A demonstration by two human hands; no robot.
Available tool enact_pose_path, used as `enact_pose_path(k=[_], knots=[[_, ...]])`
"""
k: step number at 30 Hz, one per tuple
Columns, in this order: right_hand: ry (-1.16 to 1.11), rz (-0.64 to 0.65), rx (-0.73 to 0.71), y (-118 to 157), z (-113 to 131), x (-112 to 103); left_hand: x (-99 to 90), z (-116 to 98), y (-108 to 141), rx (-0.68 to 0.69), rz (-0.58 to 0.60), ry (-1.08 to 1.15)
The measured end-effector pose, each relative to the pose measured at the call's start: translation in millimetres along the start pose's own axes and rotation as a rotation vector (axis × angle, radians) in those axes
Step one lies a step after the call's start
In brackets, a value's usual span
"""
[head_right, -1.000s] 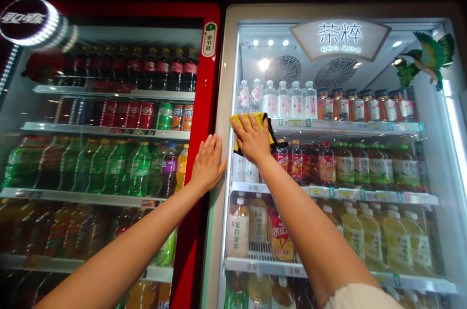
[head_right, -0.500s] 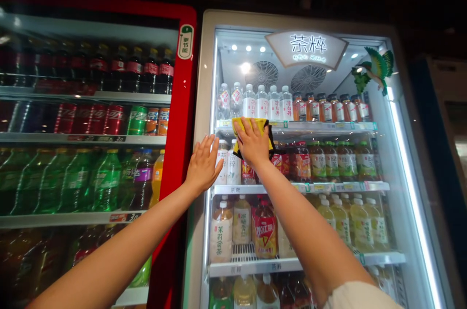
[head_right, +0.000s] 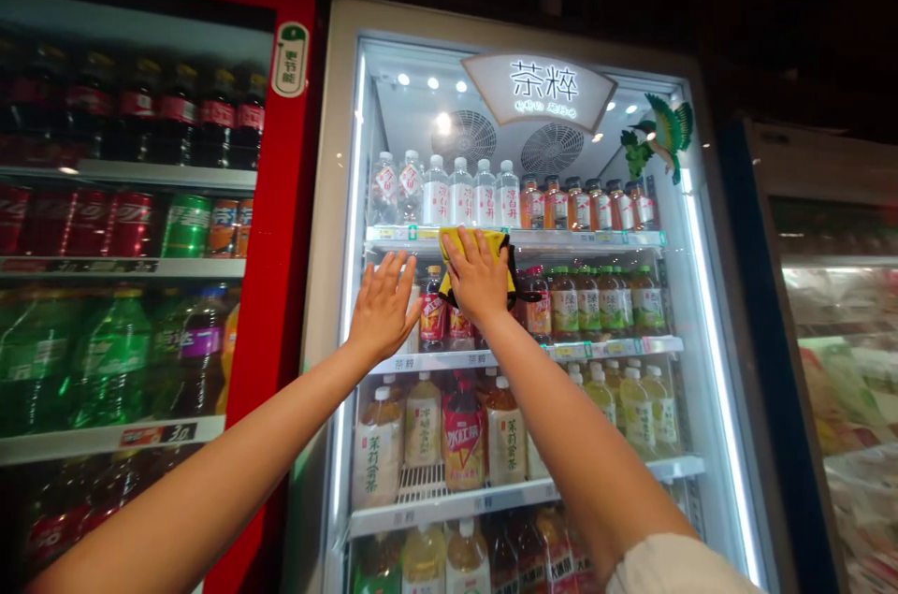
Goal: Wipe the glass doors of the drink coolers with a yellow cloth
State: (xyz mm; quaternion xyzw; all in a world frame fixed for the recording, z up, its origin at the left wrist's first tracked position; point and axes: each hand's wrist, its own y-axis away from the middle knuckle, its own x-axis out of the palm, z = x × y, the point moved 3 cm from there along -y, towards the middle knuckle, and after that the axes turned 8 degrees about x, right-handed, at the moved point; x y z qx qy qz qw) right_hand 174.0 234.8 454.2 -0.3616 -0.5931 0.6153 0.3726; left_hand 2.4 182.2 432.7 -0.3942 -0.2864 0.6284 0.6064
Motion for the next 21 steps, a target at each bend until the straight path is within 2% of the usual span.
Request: enact_pose_path(k=[4,7,9,12,14,16,19,21], knots=[[0.022,-0.070,0.112,30.5,-24.6,-3.3,5.7,-15.0,-4.2,0.017,-0.015,0.000],[0.069,0.015,0.041,48.1,-22.9,-4.2,10.2,-25.1,-6.1,0.027,-0.005,-0.015],[0.080,0.071,-0.031,40.6,-24.2,-6.3,15.1,-31.9,-11.5,0.021,-0.005,-0.019],[0.056,0.061,-0.067,12.0,-42.9,-12.3,25.2,-43.1,-23.8,0.003,-0.022,-0.022],[0.044,0.018,-0.016,-1.3,-64.9,-16.2,31.8,-50.6,-30.5,-0.011,-0.040,-0.030],[0.052,-0.020,0.104,0.4,-87.9,-18.8,37.0,-57.4,-33.2,-0.024,-0.057,-0.037],[0.099,-0.017,0.260,26.5,-108.7,-20.3,42.3,-67.1,-32.3,-0.017,-0.065,-0.038],[0.129,0.035,0.228,43.8,-110.1,-21.1,45.3,-74.0,-32.6,0.001,-0.063,-0.039]])
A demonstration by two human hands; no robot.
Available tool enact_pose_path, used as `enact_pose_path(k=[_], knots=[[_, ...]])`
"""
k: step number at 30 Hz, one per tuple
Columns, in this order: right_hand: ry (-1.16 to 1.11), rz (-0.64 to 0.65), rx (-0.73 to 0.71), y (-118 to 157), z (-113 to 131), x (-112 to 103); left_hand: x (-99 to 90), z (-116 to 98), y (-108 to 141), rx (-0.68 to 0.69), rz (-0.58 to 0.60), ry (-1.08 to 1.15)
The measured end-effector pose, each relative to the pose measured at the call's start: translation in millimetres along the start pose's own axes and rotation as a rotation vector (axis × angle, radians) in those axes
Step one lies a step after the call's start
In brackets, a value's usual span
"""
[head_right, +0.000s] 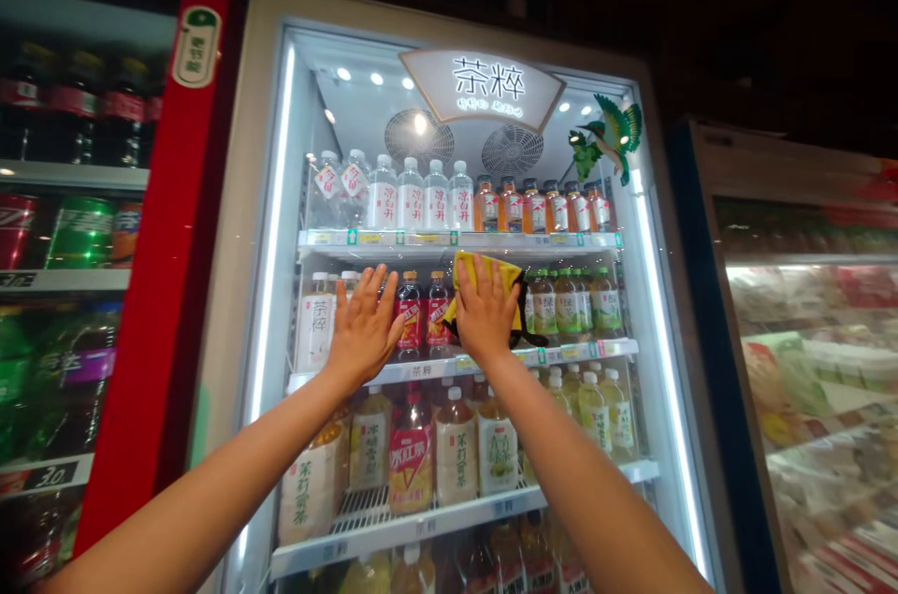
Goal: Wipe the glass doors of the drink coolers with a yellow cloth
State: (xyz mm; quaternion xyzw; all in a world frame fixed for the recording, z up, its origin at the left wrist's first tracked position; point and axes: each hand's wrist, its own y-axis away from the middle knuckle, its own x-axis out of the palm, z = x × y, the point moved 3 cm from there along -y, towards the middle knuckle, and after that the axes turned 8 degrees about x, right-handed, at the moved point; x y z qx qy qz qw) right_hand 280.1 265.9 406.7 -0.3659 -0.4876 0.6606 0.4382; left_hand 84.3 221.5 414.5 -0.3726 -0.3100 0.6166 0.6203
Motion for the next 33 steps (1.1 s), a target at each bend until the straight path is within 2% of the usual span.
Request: enact_pose_path(k=[2,5,7,9,11,13,15,17,20,24,26,28,31,33], knots=[[0.022,0.050,-0.110,5.1,-0.2,-2.0,3.5,-7.9,-4.0,0.010,-0.005,0.005],[0.024,0.092,-0.220,-15.7,-8.2,-8.2,10.3,-22.5,-16.7,0.024,-0.012,0.022],[0.025,0.087,-0.191,-37.8,-23.8,-12.5,15.3,-33.8,-25.6,0.040,-0.009,0.030],[0.036,0.063,-0.096,-51.4,-44.2,-15.0,19.5,-45.0,-31.2,0.052,-0.006,0.034],[0.051,0.036,0.009,-48.7,-62.8,-15.1,23.0,-55.0,-32.2,0.055,-0.005,0.037],[0.056,0.034,0.057,-33.2,-73.5,-13.5,25.8,-63.5,-30.4,0.056,-0.005,0.042],[0.043,0.058,0.032,-17.2,-75.8,-12.3,28.2,-70.9,-29.7,0.061,-0.007,0.050],[0.016,0.090,-0.023,-12.9,-75.0,-13.4,30.9,-78.1,-33.5,0.076,-0.008,0.059],[-0.019,0.119,-0.076,-33.8,-81.7,-18.8,36.0,-90.5,-48.5,0.109,-0.001,0.072],[-0.035,0.092,-0.037,-62.4,-113.0,-24.7,43.3,-111.1,-69.1,0.116,0.020,0.076],[-0.038,0.056,0.035,-56.4,-130.8,-24.9,46.2,-121.7,-73.2,0.116,0.031,0.075],[-0.030,0.048,0.072,-39.3,-141.5,-23.9,48.3,-131.1,-73.8,0.122,0.042,0.075],[-0.003,0.110,-0.060,-18.0,-140.3,-23.4,50.9,-142.3,-74.8,0.137,0.051,0.078],[0.003,0.154,-0.188,-19.6,-136.8,-25.1,53.4,-148.6,-78.4,0.134,0.046,0.081]])
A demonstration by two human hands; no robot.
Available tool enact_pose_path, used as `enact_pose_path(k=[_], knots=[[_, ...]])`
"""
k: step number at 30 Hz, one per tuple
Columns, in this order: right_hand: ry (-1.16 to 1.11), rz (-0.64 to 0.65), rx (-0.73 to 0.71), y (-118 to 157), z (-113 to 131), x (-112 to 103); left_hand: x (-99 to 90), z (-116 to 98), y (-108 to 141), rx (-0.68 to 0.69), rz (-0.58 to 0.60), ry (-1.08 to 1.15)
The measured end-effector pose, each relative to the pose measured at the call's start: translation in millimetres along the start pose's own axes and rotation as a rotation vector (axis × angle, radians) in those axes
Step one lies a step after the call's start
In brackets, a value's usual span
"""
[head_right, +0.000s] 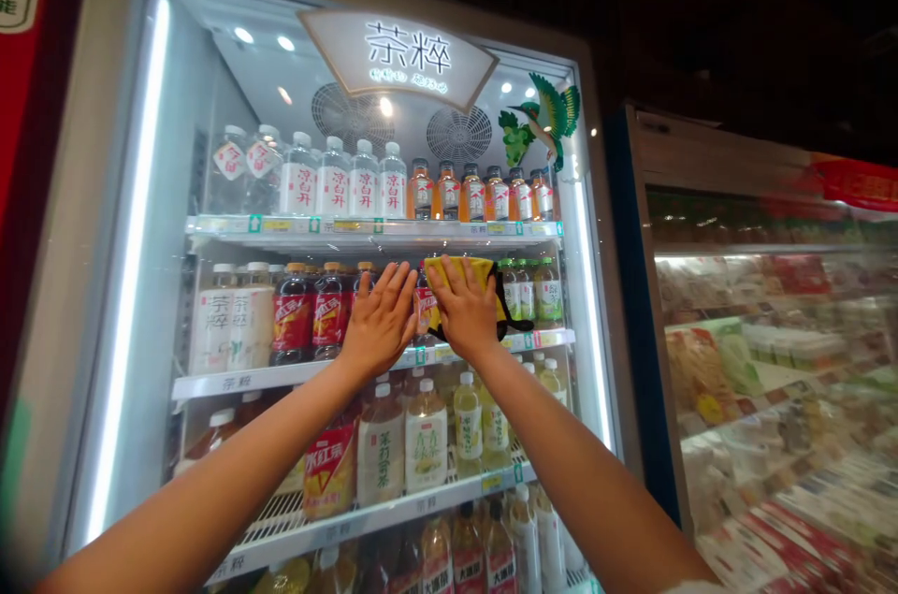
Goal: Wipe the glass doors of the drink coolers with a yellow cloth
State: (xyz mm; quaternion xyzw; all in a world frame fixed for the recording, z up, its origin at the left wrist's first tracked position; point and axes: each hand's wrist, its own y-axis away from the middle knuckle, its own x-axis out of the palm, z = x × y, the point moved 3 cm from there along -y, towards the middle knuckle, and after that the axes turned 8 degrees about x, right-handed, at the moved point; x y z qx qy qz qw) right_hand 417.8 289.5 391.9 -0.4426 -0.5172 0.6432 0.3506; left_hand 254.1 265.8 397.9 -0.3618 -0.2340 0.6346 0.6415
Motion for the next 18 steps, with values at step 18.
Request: enact_pose_path(k=[18], knots=[[-0.044,-0.054,0.026,1.3,-37.5,8.7,23.5,-15.7,-8.5,-0.038,-0.073,0.020]])
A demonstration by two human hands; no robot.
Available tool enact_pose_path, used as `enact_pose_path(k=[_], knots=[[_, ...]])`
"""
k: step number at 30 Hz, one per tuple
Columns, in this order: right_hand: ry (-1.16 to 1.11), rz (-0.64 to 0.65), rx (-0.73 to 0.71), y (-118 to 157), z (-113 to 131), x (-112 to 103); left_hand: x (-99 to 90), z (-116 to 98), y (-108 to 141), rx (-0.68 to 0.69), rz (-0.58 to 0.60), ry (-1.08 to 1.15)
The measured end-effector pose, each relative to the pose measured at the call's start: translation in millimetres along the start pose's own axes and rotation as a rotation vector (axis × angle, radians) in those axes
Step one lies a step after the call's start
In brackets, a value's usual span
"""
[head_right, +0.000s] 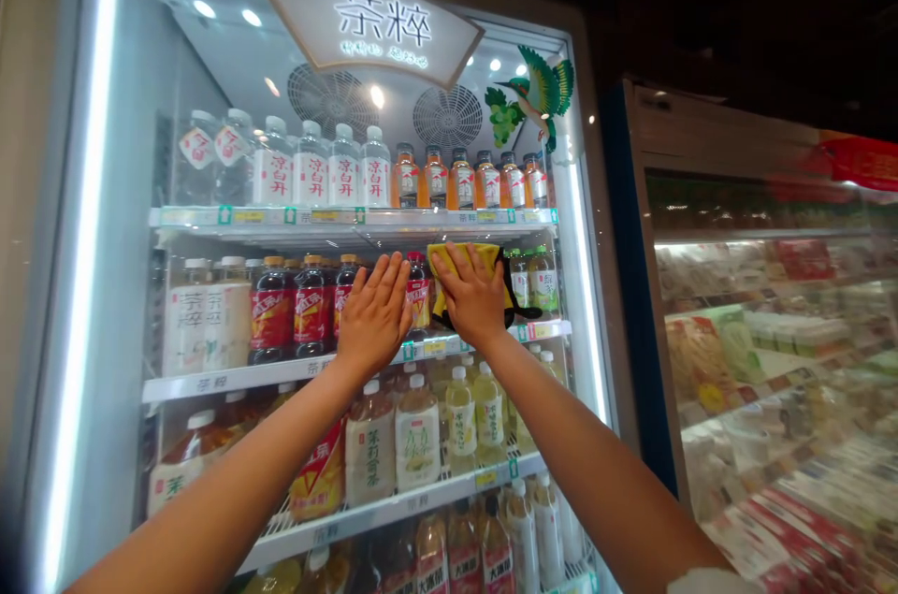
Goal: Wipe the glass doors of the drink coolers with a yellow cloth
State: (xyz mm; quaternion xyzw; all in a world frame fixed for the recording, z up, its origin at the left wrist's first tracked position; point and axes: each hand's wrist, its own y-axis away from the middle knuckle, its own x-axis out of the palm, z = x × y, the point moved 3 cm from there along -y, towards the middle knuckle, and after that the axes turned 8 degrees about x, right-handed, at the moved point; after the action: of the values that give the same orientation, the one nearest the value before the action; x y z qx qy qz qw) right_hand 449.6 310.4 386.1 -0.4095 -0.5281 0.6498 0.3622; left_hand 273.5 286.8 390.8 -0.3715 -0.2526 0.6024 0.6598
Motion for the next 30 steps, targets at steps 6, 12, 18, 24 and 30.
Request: enact_pose_path(k=[6,12,18,24,30], knots=[[-0.018,-0.136,0.206,-23.3,-36.4,-2.7,1.2,2.2,1.8,-0.002,-0.009,0.020],[-0.112,-0.250,0.183,5.3,-21.0,7.6,2.1,3.2,2.8,0.003,-0.041,0.070],[0.000,-0.165,0.215,-33.8,-21.9,-1.3,2.8,3.9,1.8,-0.001,-0.090,0.161],[0.125,-0.133,0.453,-13.1,-44.4,2.7,2.4,3.8,2.3,-0.002,-0.090,0.192],[0.072,-0.076,0.223,2.1,-46.9,6.1,2.4,4.1,0.0,0.009,-0.105,0.129]])
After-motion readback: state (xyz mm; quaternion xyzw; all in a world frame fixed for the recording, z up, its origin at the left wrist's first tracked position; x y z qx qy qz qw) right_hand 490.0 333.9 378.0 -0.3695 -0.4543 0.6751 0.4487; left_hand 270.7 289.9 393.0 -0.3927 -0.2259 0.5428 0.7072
